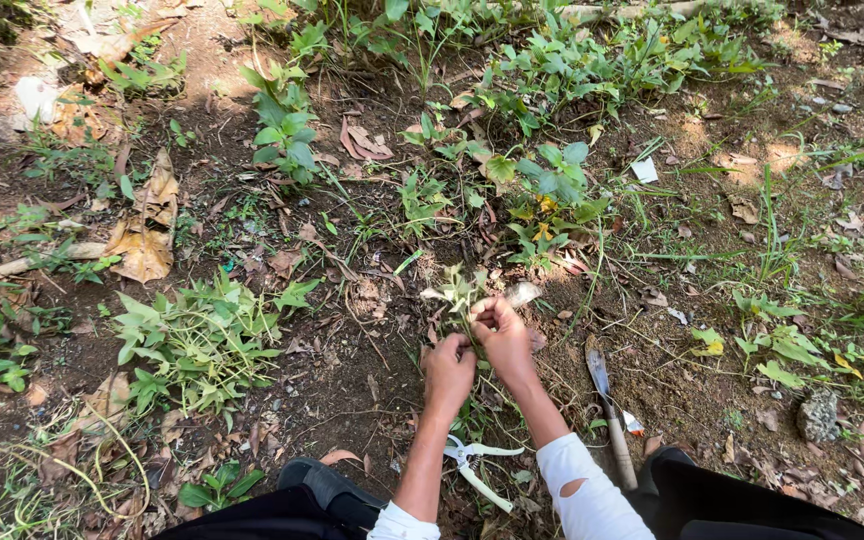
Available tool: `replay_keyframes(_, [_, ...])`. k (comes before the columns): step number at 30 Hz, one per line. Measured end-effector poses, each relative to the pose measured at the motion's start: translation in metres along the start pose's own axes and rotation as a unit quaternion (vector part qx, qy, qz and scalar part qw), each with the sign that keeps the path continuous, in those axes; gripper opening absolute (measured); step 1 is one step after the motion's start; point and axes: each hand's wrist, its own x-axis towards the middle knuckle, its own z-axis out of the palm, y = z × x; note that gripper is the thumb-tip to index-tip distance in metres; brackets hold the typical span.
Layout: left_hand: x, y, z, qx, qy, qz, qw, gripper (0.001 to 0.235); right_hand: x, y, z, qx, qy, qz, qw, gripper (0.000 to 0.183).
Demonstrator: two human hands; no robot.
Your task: The person uses pruning shears to cut weeds at the base and then uses a hand hoe to loosen and clear the soil in a small patch. The person gathers the cut weeds and places them in a pile to the side.
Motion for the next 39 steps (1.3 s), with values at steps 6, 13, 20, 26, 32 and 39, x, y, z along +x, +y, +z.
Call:
replay_keyframes(6, [-0.001, -0.004, -0.004, -0.039, -0.043, -0.080, 0.995, 0.022, -0.003, 0.007, 0.008, -0.053, 0.009, -0.015, 0.998, 0.021])
replay_keyframes(13, [0.021, -0.015, -0.041, -0.197, 0.067, -0.105, 0.973, 0.018, -0.022, -0.031, 0.044, -0.056, 0.011, -0.015, 0.998, 0.021])
replay_keyframes(20, [0.050, -0.029, -0.096, -0.309, 0.264, -0.062, 0.912, 0.015, -0.039, -0.030, 0.082, -0.268, 0.137, -0.224, 0.927, 0.024])
replay_keyframes(26, [0.096, -0.059, -0.189, -0.330, 0.383, -0.017, 0.863, 0.010, -0.029, 0.008, 0.099, -0.095, 0.058, -0.033, 0.993, 0.019])
replay_keyframes(32, [0.098, -0.113, -0.307, 0.060, 0.404, -0.323, 0.854, 0.042, -0.026, 0.046, 0.104, -0.137, -0.025, 0.064, 0.988, 0.022])
replay_keyframes(39, [0.093, -0.086, -0.250, 0.195, 0.460, -0.177, 0.848, 0.055, -0.022, 0.093, 0.073, -0.168, -0.034, 0.116, 0.978, 0.024])
